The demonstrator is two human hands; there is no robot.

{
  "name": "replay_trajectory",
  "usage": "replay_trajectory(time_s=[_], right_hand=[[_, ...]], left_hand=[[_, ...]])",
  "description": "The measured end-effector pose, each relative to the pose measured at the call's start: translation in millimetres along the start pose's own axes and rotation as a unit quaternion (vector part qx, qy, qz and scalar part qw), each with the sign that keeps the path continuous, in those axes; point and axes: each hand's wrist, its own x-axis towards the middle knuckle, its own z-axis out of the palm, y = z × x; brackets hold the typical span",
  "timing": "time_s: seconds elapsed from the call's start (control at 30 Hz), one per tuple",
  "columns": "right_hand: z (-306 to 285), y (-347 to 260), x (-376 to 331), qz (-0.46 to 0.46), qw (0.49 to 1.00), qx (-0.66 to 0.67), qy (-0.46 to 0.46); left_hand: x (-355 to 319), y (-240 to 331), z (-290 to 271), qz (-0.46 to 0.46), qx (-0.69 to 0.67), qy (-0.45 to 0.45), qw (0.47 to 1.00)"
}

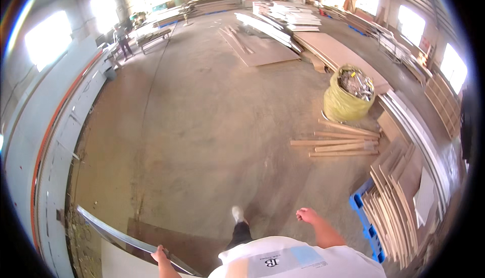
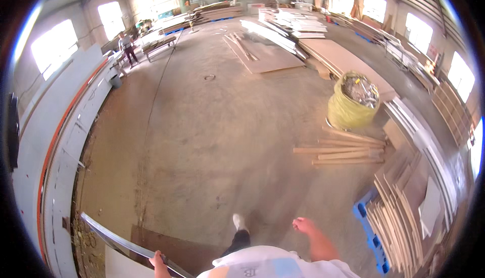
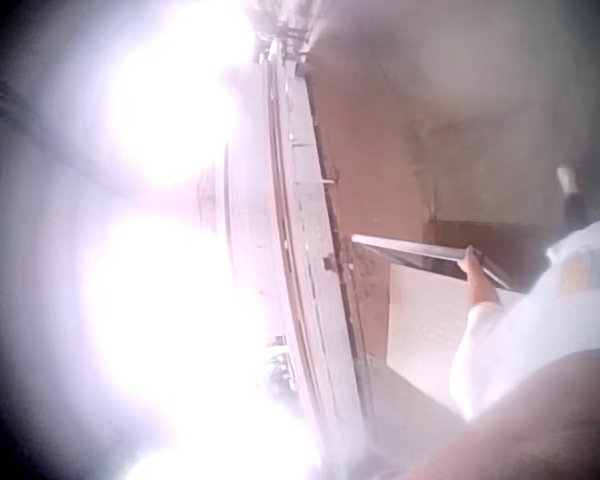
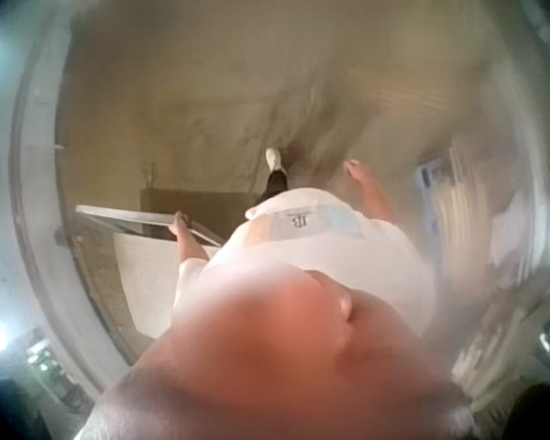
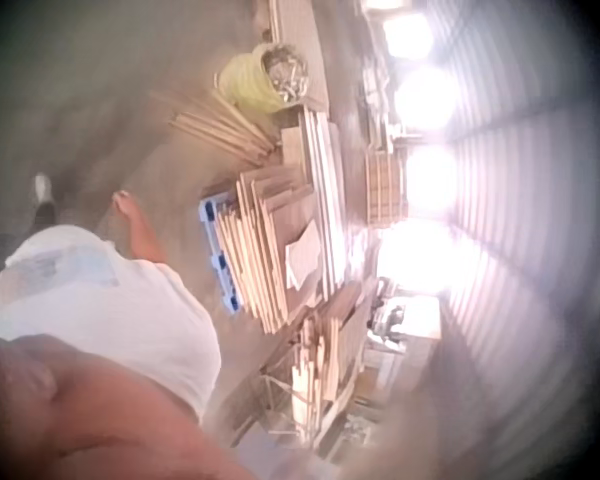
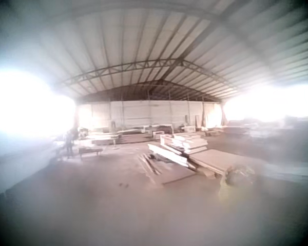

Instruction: The person operates a large industrial machine to process rectangular boards, feeding them through a conveyor belt and collecting the finished pieces. They then carry a large board across the workshop floor and place it onto a stack of similar boards.

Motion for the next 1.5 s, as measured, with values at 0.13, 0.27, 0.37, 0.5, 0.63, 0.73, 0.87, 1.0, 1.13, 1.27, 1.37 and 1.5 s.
replay_trajectory(time_s=[0.13, 0.27, 0.37, 0.5, 0.63, 0.73, 0.87, 1.0, 1.13, 1.27, 1.37, 1.5], right_hand=[[-7, -47, 102, 0.001, 1.0, -0.009, -0.015], [-22, -66, 151, -0.117, 0.951, -0.255, -0.128], [-35, -91, 194, -0.047, 0.972, -0.18, -0.142], [-53, -143, 291, -0.027, 0.987, -0.119, -0.109], [-64, -210, 397, -0.034, 0.992, -0.075, -0.097], [-85, -261, 486, -0.069, 0.989, -0.075, -0.105], [-141, -341, 598, -0.357, 0.908, -0.193, -0.108], [-193, -473, 727, 0.092, 0.99, 0.01, -0.106], [-255, -595, 848, 0.031, 0.998, -0.007, -0.057], [-261, -754, 909, -0.032, 0.998, -0.015, -0.053], [-255, -804, 976, -0.03, 0.998, -0.002, -0.046], [-261, -812, 1032, -0.102, 0.951, -0.215, -0.199]], left_hand=[[-12, 55, 110, 0.038, -0.03, 0.004, 0.999], [11, 73, 227, 0.03, -0.04, 0.007, 0.999], [-14, 114, 319, 0.021, -0.008, 0.032, 0.999], [4, 130, 430, 0.012, -0.007, 0.027, 1.0], [-2, 170, 542, -0.001, 0.016, -0.004, 1.0], [8, 176, 618, 0.01, 0.017, -0.009, 1.0], [5, 191, 718, -0.002, 0.035, 0.039, 0.999], [12, 214, 830, -0.039, 0.066, 0.046, 0.996], [40, 226, 932, -0.083, 0.038, 0.032, 0.995], [55, 274, 1020, -0.114, -0.061, -0.012, 0.992], [78, 313, 1099, -0.143, -0.101, -0.032, 0.984], [122, 352, 1198, -0.129, -0.109, 0.024, 0.985]])
